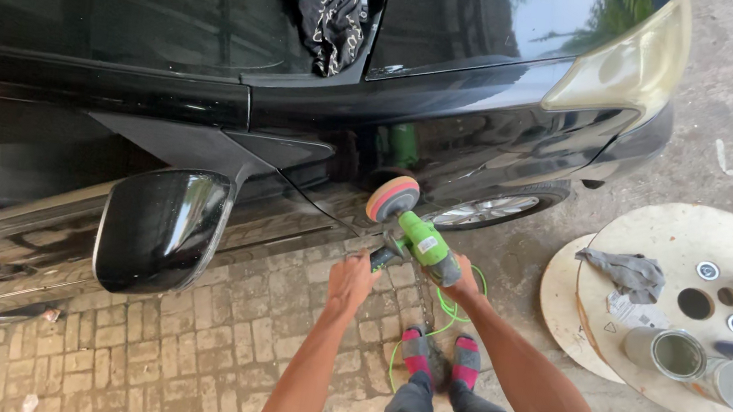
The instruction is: The person buffs the fender of a black car using a power polisher, applying consistent circular motion across the panel.
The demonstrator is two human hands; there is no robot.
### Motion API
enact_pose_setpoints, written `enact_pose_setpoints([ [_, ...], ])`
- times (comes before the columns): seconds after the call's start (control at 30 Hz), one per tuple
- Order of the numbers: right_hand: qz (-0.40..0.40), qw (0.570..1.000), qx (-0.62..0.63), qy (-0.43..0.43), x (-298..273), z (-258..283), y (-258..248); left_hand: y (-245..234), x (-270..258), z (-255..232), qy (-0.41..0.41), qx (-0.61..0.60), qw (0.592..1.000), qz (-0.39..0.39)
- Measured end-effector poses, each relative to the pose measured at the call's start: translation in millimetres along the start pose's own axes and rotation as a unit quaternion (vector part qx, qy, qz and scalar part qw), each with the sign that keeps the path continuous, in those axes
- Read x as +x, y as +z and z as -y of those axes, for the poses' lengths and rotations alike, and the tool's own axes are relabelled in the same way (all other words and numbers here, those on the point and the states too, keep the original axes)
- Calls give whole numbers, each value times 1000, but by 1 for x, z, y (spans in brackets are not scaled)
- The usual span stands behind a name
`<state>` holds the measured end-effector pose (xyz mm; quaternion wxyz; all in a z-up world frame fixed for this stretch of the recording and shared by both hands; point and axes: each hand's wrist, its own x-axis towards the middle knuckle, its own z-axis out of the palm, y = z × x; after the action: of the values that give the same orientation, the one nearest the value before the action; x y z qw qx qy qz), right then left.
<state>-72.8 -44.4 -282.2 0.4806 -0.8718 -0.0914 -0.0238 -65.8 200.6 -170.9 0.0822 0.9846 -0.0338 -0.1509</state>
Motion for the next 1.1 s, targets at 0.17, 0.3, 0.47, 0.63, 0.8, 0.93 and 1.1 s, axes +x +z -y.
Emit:
enact_pose_setpoints([
  [0.17, 18, 986, 111, 122, -3, 3, 3, -2, 3, -1, 41, 34, 998, -26],
  [0.3, -20, 980, 165, 108, -12, -12, -20, 4, 20, -33, 54, 37, 998, -21],
  [0.47, -60, 984, 159, 59, -22, -29, -48, 12, 41, -74, 82, 37, 996, -8],
  [0.63, -25, 943, 171, 286, -30, -29, -54, 9, 56, -100, 89, 18, 996, 8],
  [0.8, -15, 923, 217, 319, -33, -44, -38, 16, 58, -98, 68, 13, 997, 27],
  [0.93, -7, 933, 216, 287, -29, -46, -24, 12, 47, -83, 82, 58, 995, 23],
  [1.1, -23, 932, 266, 245, -25, -44, -8, 6, 34, -81, 71, 88, 994, -5],
])
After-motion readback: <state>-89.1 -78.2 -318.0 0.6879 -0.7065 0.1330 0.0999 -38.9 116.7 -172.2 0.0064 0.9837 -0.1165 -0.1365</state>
